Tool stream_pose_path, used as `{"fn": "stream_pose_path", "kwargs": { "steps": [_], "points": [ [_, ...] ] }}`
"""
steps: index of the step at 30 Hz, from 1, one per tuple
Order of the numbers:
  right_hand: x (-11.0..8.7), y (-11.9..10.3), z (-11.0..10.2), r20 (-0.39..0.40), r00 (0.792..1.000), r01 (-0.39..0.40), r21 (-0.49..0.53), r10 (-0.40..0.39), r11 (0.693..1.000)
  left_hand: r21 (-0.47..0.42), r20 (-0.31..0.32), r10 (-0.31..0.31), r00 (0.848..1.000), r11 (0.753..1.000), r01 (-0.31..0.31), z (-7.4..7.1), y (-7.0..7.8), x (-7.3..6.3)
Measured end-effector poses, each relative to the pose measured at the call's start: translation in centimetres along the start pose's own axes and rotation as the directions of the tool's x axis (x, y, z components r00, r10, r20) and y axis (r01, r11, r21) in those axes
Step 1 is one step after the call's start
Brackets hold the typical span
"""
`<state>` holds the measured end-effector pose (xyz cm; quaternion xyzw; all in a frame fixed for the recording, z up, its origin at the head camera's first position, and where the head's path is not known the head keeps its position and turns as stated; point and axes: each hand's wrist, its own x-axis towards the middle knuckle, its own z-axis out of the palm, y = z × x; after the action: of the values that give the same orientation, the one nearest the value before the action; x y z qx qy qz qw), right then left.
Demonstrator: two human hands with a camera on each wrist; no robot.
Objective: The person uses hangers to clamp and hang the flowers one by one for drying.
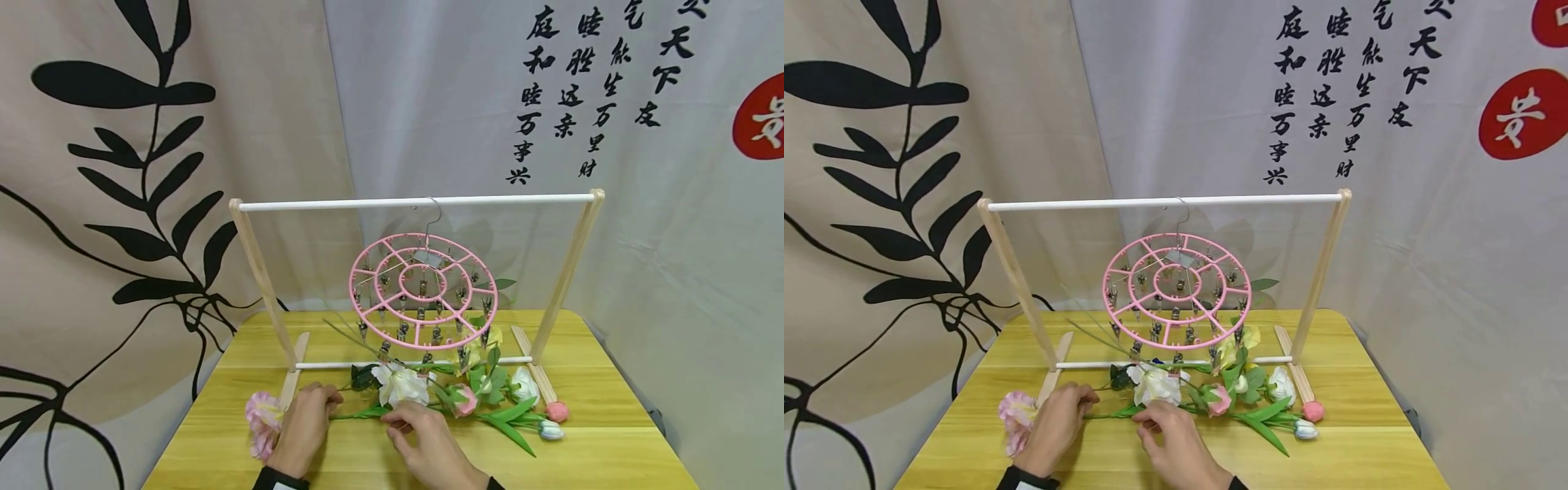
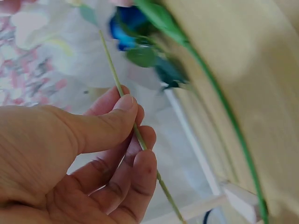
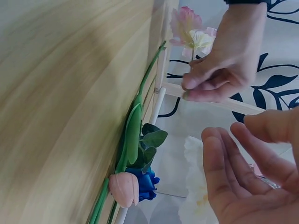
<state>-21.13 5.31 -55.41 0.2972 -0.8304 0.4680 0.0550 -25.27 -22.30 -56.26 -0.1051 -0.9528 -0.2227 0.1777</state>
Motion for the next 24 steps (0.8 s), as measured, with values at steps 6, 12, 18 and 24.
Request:
{"fn": "stream_pose_path", "kwargs": {
  "steps": [6,12,18,24],
  "points": [
    [0.2,-0.5,-0.1,0.004,1.000,-0.030,0.050,0.029,0.998,-0.110,0.037,-0.037,0.999,0.993,0.041,-3.0,2.4,-0.7],
    [0.3,-1.1,-0.1,-0.013,1.000,-0.014,0.073,0.015,0.997,-0.229,0.028,-0.066,0.997,0.971,0.071,-5.2,4.7,-1.4],
    [0.8,-2.0,0.3,-0.073,0.995,0.068,0.061,-0.064,0.996,-0.307,-0.034,-0.068,0.997,0.950,0.054,-6.3,6.9,-1.7],
    [1.4,-2.7,0.7,-0.109,0.989,0.105,0.085,-0.096,0.991,-0.443,-0.085,-0.044,0.995,0.896,0.001,-6.7,8.9,-1.9]
  ]
}}
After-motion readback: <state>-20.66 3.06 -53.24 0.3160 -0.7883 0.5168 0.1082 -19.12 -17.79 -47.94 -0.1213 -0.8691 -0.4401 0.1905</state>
